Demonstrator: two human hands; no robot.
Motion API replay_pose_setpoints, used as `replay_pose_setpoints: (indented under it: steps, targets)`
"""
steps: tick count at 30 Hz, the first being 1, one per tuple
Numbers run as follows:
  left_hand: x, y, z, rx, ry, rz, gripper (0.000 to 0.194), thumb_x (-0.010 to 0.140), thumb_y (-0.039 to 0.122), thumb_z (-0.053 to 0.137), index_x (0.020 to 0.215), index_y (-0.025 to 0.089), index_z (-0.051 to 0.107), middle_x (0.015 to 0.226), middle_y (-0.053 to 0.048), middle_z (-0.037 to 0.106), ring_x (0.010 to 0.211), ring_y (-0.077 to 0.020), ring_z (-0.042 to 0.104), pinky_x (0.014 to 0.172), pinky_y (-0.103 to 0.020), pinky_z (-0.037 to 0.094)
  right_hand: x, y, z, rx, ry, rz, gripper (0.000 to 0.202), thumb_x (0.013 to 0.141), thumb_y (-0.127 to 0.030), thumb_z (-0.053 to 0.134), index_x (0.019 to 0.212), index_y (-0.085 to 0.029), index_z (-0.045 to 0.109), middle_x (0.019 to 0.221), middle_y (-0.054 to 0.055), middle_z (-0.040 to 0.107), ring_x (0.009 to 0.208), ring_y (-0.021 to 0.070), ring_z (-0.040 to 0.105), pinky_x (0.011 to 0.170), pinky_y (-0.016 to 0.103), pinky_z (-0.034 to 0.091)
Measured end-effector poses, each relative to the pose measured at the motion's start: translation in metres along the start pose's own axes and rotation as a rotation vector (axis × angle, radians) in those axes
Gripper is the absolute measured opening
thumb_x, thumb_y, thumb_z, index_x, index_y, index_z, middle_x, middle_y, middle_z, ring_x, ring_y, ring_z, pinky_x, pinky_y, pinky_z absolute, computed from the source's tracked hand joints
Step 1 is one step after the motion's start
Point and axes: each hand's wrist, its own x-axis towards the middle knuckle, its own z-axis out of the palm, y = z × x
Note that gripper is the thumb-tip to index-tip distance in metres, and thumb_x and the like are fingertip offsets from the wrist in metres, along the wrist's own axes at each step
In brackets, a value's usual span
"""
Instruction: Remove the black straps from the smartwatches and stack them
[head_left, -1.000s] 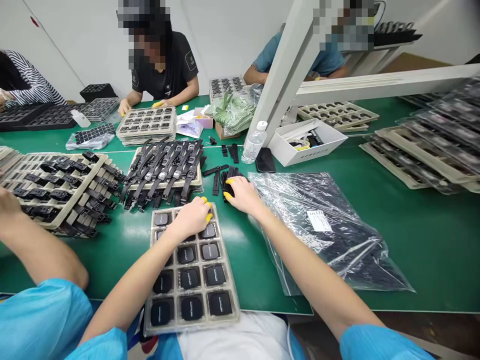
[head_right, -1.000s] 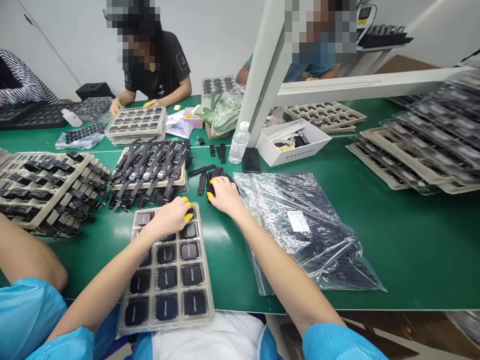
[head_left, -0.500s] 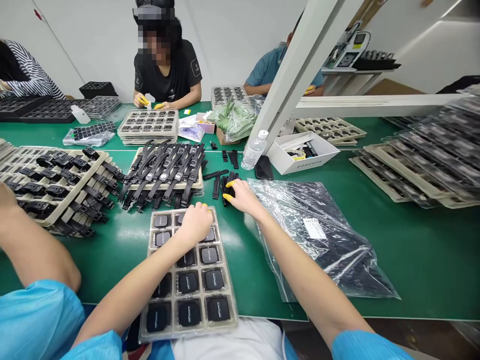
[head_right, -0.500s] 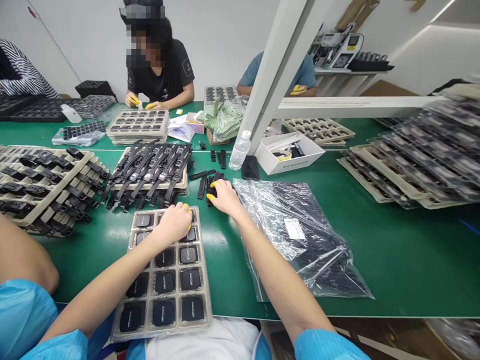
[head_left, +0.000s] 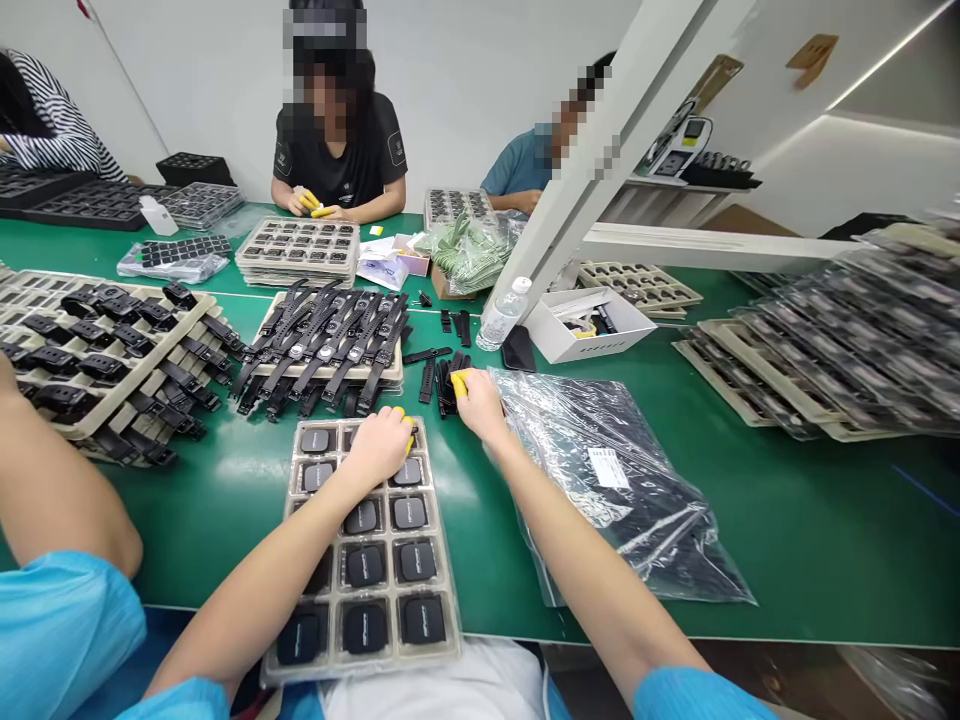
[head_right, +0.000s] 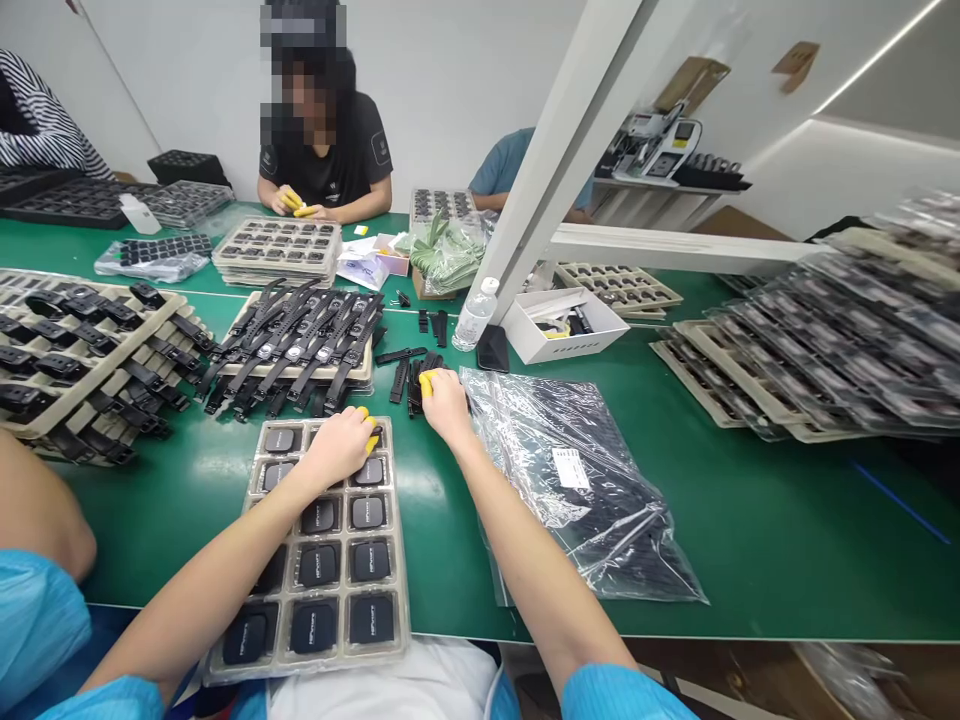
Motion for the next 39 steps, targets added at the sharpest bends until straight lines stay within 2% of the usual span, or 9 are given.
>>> replay_pose_setpoints:
  steps: [8,12,15,18,20,23,27,31,39]
  targets:
    - [0.001,-0.003,0.003,-0.059,0.06,-0.01,0.021,0.102,0.026,0.052,0.102,0.014,0.07,0.103,-0.014,0.069,0.105,-0.029,0.063,0.089,-0.041,0.053,0.008,-0.004,-0.028,0.417,0.209,0.186,0.041,0.098,-0.059,0.043,0.095,-0.023,0.062,0.094,0.009,0.077,0.095,0.0278,0.073,0.084,0.045,0.058]
    - [0.002,0.0,0.003,-0.155,0.123,-0.047,0.018,0.103,0.027,0.053,0.106,0.016,0.067,0.105,-0.012,0.07,0.106,-0.0271,0.064,0.091,-0.038,0.053,-0.007,-0.028,-0.047,0.979,0.114,0.306,0.037,0.087,-0.059,0.069,0.087,-0.023,0.061,0.089,0.01,0.08,0.091,0.0279,0.076,0.08,0.044,0.062]
    - [0.002,0.002,0.0,-0.29,0.161,-0.149,0.015,0.101,0.029,0.055,0.104,0.018,0.065,0.105,-0.012,0.071,0.105,-0.0272,0.067,0.089,-0.037,0.054,-0.024,-0.045,-0.044,1.177,0.021,0.435,0.041,0.08,-0.059,0.08,0.081,-0.022,0.061,0.08,0.009,0.08,0.079,0.027,0.076,0.071,0.042,0.062]
    - [0.002,0.002,-0.004,-0.43,0.119,-0.262,0.015,0.1,0.031,0.055,0.102,0.018,0.062,0.104,-0.013,0.072,0.102,-0.029,0.07,0.086,-0.038,0.055,-0.043,-0.058,-0.03,1.199,-0.009,0.604,0.046,0.079,-0.062,0.081,0.077,-0.023,0.058,0.06,0.002,0.07,0.055,0.0195,0.065,0.057,0.035,0.058]
    - [0.002,0.002,-0.005,-0.538,0.082,-0.327,0.015,0.099,0.032,0.055,0.103,0.018,0.06,0.104,-0.014,0.072,0.099,-0.0309,0.072,0.085,-0.041,0.056,-0.055,-0.065,-0.021,1.205,-0.081,0.679,0.049,0.079,-0.063,0.082,0.073,-0.023,0.055,0.045,-0.006,0.052,0.039,0.0111,0.046,0.047,0.027,0.05]
    - [0.003,0.001,-0.001,-0.632,0.054,-0.358,0.014,0.099,0.03,0.055,0.106,0.018,0.058,0.105,-0.015,0.073,0.099,-0.0309,0.072,0.086,-0.042,0.058,-0.069,-0.073,-0.012,1.264,-0.253,0.729,0.052,0.08,-0.066,0.079,0.072,-0.022,0.053,0.043,-0.01,0.036,0.037,0.0057,0.024,0.04,0.021,0.035]
    - [0.01,0.0,0.008,-0.864,0.122,-0.23,0.023,0.1,0.021,0.051,0.122,0.018,0.054,0.12,-0.015,0.071,0.113,-0.0255,0.07,0.097,-0.04,0.058,-0.08,-0.078,-0.01,1.306,-0.394,0.723,0.05,0.078,-0.067,0.078,0.076,-0.022,0.057,0.058,-0.004,0.049,0.047,0.0093,0.036,0.045,0.024,0.038]
    - [0.025,-0.001,0.008,-0.884,0.145,-0.032,0.035,0.097,0.014,0.05,0.132,0.017,0.056,0.133,-0.015,0.067,0.125,-0.0245,0.066,0.11,-0.041,0.054,-0.086,-0.077,-0.011,1.208,-0.338,0.64,0.046,0.073,-0.059,0.087,0.087,-0.024,0.061,0.067,-0.003,0.057,0.057,0.0127,0.048,0.052,0.027,0.045]
    - [0.033,-0.001,0.013,-0.653,0.174,0.249,0.052,0.089,0.004,0.045,0.14,0.009,0.057,0.137,-0.019,0.064,0.135,-0.0269,0.059,0.117,-0.041,0.049,-0.092,-0.065,-0.005,1.103,-0.482,0.627,0.046,0.082,-0.062,0.079,0.086,-0.022,0.057,0.062,-0.005,0.053,0.043,0.0051,0.032,0.04,0.019,0.024]
